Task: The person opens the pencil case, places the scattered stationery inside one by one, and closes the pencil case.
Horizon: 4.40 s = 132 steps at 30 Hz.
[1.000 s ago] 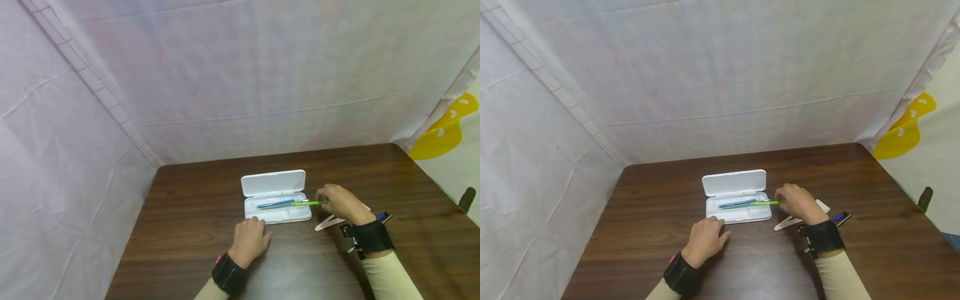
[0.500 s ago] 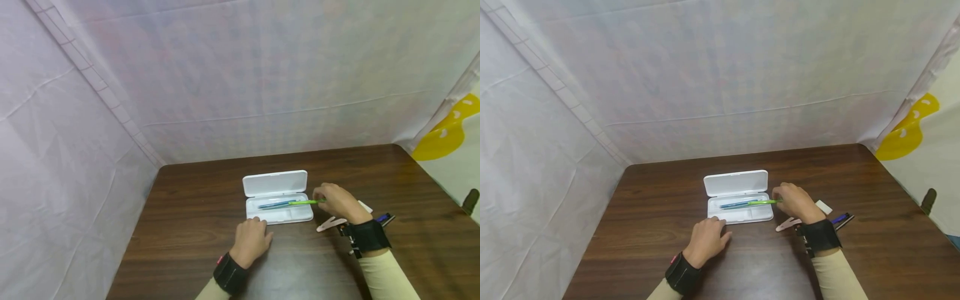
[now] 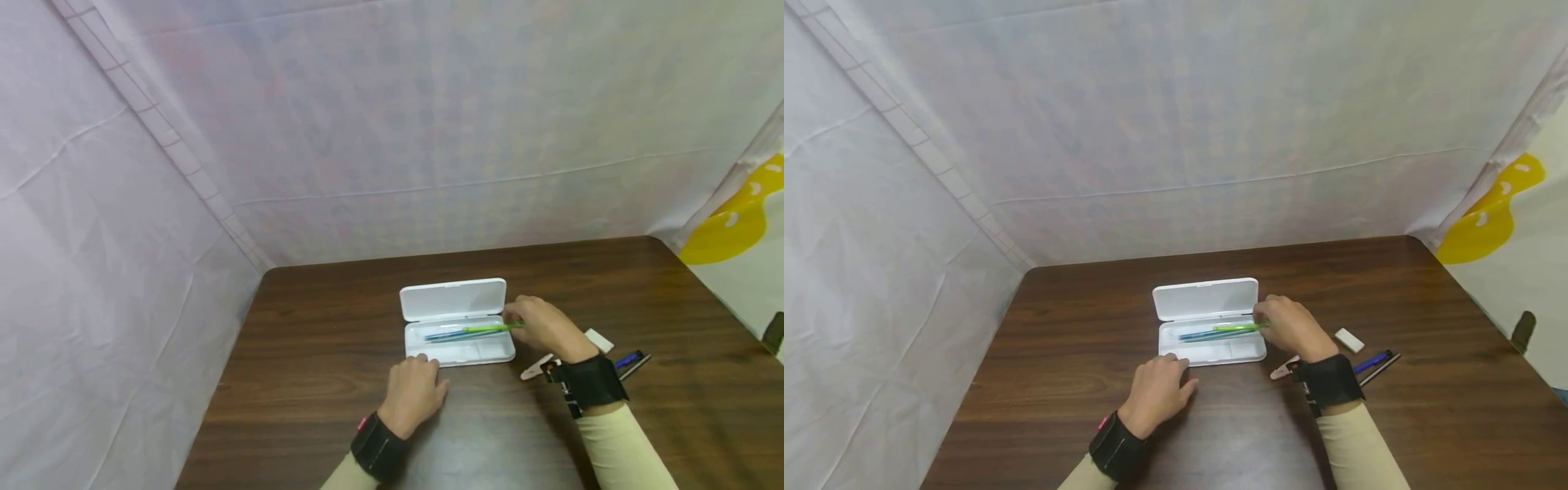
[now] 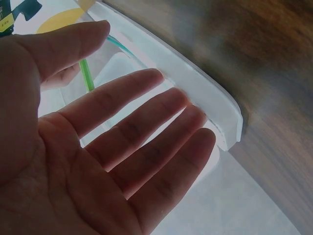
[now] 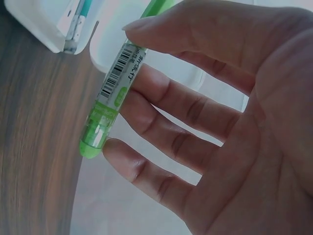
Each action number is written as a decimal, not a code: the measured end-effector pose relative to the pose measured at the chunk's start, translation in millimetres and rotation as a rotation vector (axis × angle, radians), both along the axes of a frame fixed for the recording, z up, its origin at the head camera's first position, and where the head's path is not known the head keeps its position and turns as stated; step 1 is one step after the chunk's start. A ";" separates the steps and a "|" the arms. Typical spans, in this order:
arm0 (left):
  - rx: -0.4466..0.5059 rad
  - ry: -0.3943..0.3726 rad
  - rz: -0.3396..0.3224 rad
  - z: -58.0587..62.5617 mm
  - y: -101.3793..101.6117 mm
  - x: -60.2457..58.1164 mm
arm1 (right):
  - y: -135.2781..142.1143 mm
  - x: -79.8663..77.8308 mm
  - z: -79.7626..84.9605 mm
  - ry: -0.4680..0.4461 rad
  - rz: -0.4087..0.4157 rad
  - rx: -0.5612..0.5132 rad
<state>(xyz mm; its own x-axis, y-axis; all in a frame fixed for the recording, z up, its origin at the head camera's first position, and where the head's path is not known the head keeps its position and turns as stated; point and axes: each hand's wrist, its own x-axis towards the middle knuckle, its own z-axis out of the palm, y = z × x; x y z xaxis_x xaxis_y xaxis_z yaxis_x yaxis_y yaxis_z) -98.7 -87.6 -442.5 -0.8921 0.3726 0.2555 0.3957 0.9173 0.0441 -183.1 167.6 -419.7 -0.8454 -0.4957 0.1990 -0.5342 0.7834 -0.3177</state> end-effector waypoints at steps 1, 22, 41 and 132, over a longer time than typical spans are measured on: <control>0.000 0.003 -0.001 0.0 0.2 0.3 | -0.9 -0.1 0.0 -0.003 0.003 0.000; -0.006 -0.029 0.007 0.8 2.0 2.3 | -22.0 -6.0 0.6 -0.006 0.039 0.008; -0.012 -0.027 0.006 2.7 6.1 4.9 | -37.0 -6.1 2.8 -0.028 0.024 0.025; -0.045 0.015 0.011 1.0 6.5 6.1 | -58.6 -11.4 -28.5 0.087 0.020 0.042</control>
